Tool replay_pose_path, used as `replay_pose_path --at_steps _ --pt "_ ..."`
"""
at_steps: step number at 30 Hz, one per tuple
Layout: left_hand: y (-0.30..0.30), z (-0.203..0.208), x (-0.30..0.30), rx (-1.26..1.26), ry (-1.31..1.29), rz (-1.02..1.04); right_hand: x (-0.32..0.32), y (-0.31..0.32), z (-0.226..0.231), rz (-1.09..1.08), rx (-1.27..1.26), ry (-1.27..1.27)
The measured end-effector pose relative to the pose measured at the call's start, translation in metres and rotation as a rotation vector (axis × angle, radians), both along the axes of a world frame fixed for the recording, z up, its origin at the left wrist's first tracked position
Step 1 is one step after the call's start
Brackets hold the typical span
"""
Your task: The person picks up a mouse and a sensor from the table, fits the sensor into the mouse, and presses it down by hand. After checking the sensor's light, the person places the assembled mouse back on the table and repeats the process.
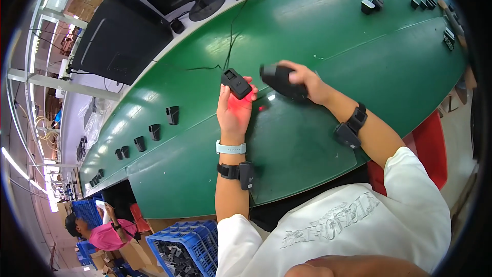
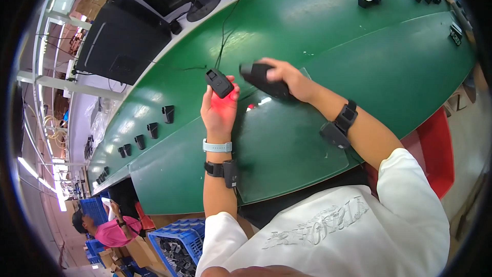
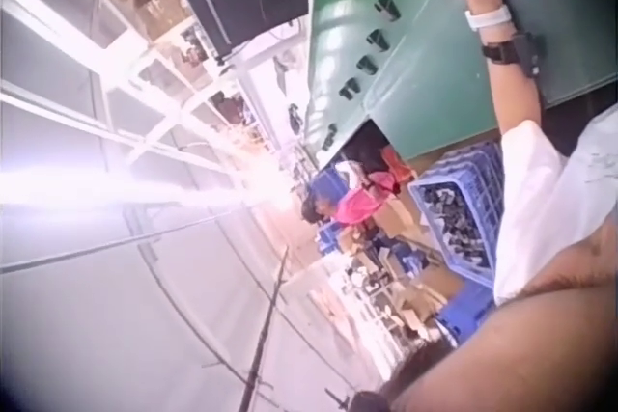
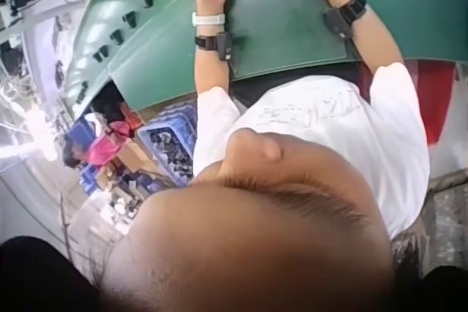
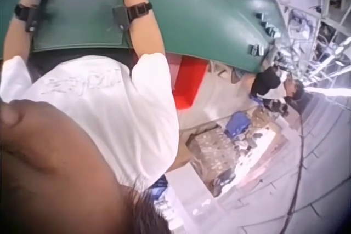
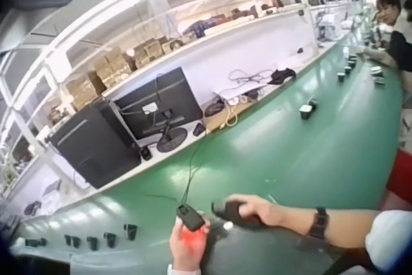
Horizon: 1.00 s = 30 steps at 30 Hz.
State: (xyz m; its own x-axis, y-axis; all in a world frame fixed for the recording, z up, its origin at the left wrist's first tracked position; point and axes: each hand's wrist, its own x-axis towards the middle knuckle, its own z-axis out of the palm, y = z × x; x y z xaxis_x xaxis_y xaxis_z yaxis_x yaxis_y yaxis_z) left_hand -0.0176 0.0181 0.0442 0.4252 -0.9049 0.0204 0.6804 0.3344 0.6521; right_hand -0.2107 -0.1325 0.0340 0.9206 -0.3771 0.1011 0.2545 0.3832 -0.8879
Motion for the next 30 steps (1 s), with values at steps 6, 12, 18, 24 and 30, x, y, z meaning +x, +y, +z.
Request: replay_pose_path --at_steps 6,12,18,24,30 --pt "0.001 -0.005 -0.011 0.195 -0.669 0.125 0.015 0.008 -0.003 -0.105 0.199 -0.132" --pt "-0.001 -0.004 -0.026 0.207 -0.709 0.089 0.012 0.009 -0.002 -0.198 -0.124 -0.092" --pt "-0.001 -0.006 -0.021 0.224 -0.678 -0.072 0.005 0.021 0.005 -0.476 -0.717 -0.020" --pt "0.001 -0.021 -0.010 0.293 -0.810 -0.157 0.004 0.021 0.008 -0.636 -1.006 -0.185" --pt "0.001 -0.013 -0.020 0.274 -0.972 -0.050 0.004 0.019 0.006 -0.622 -0.971 -0.237"
